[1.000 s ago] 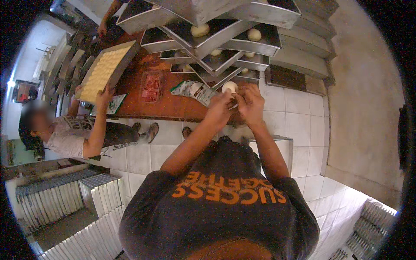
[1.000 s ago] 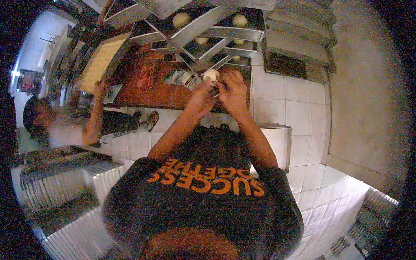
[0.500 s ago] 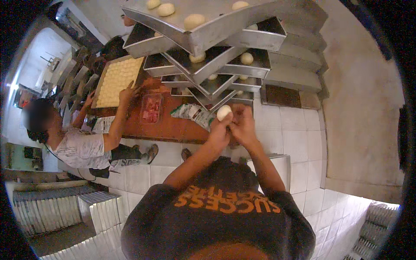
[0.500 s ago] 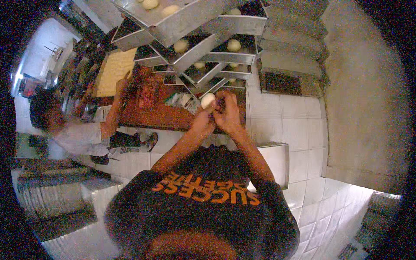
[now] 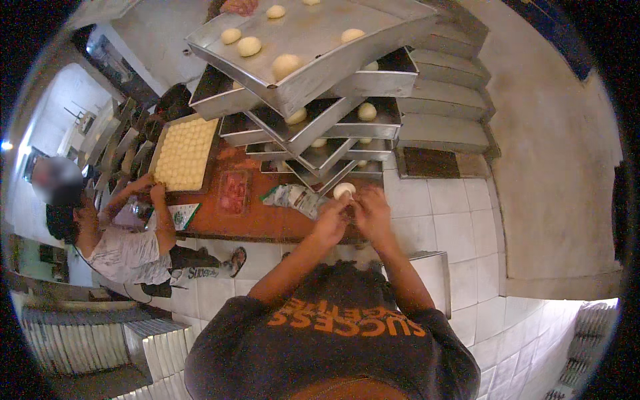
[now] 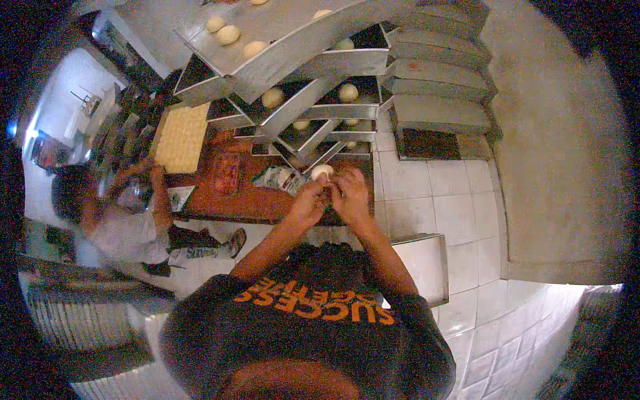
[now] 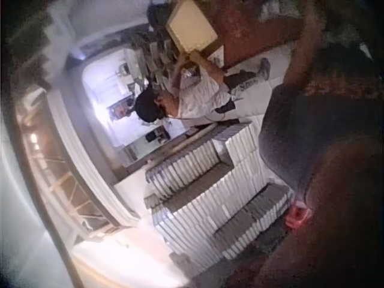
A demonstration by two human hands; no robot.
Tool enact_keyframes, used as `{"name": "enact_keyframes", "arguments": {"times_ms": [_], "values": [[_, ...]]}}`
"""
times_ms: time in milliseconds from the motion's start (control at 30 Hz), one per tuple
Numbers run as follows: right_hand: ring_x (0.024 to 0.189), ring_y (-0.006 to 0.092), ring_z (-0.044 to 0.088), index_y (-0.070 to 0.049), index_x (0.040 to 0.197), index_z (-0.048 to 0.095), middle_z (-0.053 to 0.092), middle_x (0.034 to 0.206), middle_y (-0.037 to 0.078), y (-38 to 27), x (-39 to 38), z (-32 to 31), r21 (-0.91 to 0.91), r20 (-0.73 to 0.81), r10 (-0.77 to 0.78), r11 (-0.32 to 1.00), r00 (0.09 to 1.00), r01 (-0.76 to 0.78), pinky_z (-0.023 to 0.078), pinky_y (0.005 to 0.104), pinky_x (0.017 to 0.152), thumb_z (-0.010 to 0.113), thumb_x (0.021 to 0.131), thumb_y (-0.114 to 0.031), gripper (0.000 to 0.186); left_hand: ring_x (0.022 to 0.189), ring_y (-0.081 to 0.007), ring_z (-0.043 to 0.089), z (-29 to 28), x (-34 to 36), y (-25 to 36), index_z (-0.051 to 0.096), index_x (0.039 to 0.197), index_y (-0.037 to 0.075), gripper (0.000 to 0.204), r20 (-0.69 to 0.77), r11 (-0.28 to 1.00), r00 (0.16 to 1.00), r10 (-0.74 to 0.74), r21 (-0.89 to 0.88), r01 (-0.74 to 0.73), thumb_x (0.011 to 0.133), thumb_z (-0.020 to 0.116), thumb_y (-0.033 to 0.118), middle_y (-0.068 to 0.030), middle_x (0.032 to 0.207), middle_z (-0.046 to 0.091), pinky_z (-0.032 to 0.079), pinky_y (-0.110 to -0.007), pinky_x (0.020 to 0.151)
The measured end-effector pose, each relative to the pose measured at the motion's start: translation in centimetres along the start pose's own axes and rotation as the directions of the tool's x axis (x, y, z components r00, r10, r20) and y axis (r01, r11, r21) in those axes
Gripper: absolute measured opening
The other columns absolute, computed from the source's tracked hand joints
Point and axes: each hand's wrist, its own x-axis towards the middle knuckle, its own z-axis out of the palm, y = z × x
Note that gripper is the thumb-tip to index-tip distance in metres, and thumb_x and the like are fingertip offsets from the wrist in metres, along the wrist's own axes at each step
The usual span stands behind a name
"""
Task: The person prepares dough balls by filling them with a mixture and then places them onto metal baking trays, stacking the trays as they are filled.
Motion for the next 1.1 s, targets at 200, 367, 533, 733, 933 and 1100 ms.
{"name": "enact_keyframes", "arguments": {"times_ms": [200, 367, 533, 733, 933, 1100], "values": [[0.084, 0.0321, 0.051, -0.002, 0.078, 0.056, 0.056, 0.085, 0.013, -0.6, 0.8, -0.2, -0.135, -0.188, -0.090, 0.989, 0.978, 0.065, 0.043, 0.0395, 0.077, 0.061, 0.062, -0.003, 0.017, 0.088, -0.0122, 0.052, 1.9, 0.6, -1.1, 0.051, 0.104, 0.007, 0.025, -0.049, 0.993, 0.996, 0.077, 0.094, -0.072, 0.085, 0.052, 0.024, -0.0012, 0.098, 0.055, 0.043, -0.025, 0.073], [0.082, 0.0320, 0.053, -0.002, 0.077, 0.056, 0.057, 0.083, 0.013, -0.5, 0.2, -1.2, -0.058, -0.215, -0.042, 0.998, 0.976, 0.030, 0.044, 0.0396, 0.076, 0.064, 0.063, -0.002, 0.016, 0.080, -0.0122, 0.054, 1.3, 1.1, -1.4, 0.053, 0.098, 0.003, 0.024, -0.120, 0.984, 0.982, 0.146, 0.119, -0.132, 0.079, 0.061, 0.015, -0.0024, 0.087, 0.057, 0.044, -0.027, 0.071], [0.081, 0.0304, 0.053, -0.002, 0.075, 0.056, 0.058, 0.079, 0.012, -0.4, -0.4, -1.2, -0.008, -0.236, -0.032, 0.999, 0.971, 0.031, 0.044, 0.0385, 0.075, 0.065, 0.063, -0.003, 0.014, 0.078, -0.0120, 0.054, 1.3, 0.8, -1.3, 0.054, 0.097, 0.004, 0.022, -0.084, 0.980, 0.986, 0.145, 0.152, -0.131, 0.079, 0.061, 0.015, -0.0022, 0.088, 0.057, 0.044, -0.026, 0.069], [0.076, 0.0293, 0.053, -0.002, 0.077, 0.056, 0.057, 0.078, 0.011, -1.2, 0.0, -1.6, -0.106, -0.242, -0.044, 0.994, 0.969, 0.019, 0.045, 0.0370, 0.068, 0.064, 0.062, 0.000, 0.016, 0.082, -0.0127, 0.051, 0.7, 1.2, -1.6, 0.054, 0.096, 0.005, 0.025, -0.105, 0.982, 0.989, 0.106, 0.168, -0.087, 0.078, 0.062, 0.020, -0.0025, 0.089, 0.056, 0.042, -0.028, 0.070], [0.075, 0.0295, 0.053, -0.002, 0.077, 0.056, 0.056, 0.077, 0.012, 0.3, -0.5, -0.8, -0.023, -0.192, -0.016, 1.000, 0.981, 0.011, 0.044, 0.0362, 0.066, 0.063, 0.063, 0.002, 0.016, 0.083, -0.0141, 0.053, 0.1, 1.1, -1.6, 0.057, 0.096, 0.009, 0.020, -0.147, 0.976, 0.988, 0.038, 0.218, -0.005, 0.081, 0.058, 0.022, -0.0007, 0.090, 0.059, 0.042, -0.031, 0.072], [0.076, 0.0298, 0.052, -0.003, 0.076, 0.056, 0.055, 0.077, 0.012, 0.0, -0.7, -0.7, -0.022, -0.197, -0.046, 0.999, 0.979, 0.043, 0.044, 0.0364, 0.066, 0.063, 0.063, 0.001, 0.016, 0.083, -0.0141, 0.053, 0.4, 0.7, -1.2, 0.056, 0.096, 0.008, 0.022, -0.117, 0.985, 0.993, -0.030, 0.164, 0.049, 0.082, 0.057, 0.025, -0.0008, 0.090, 0.058, 0.043, -0.030, 0.073]]}}
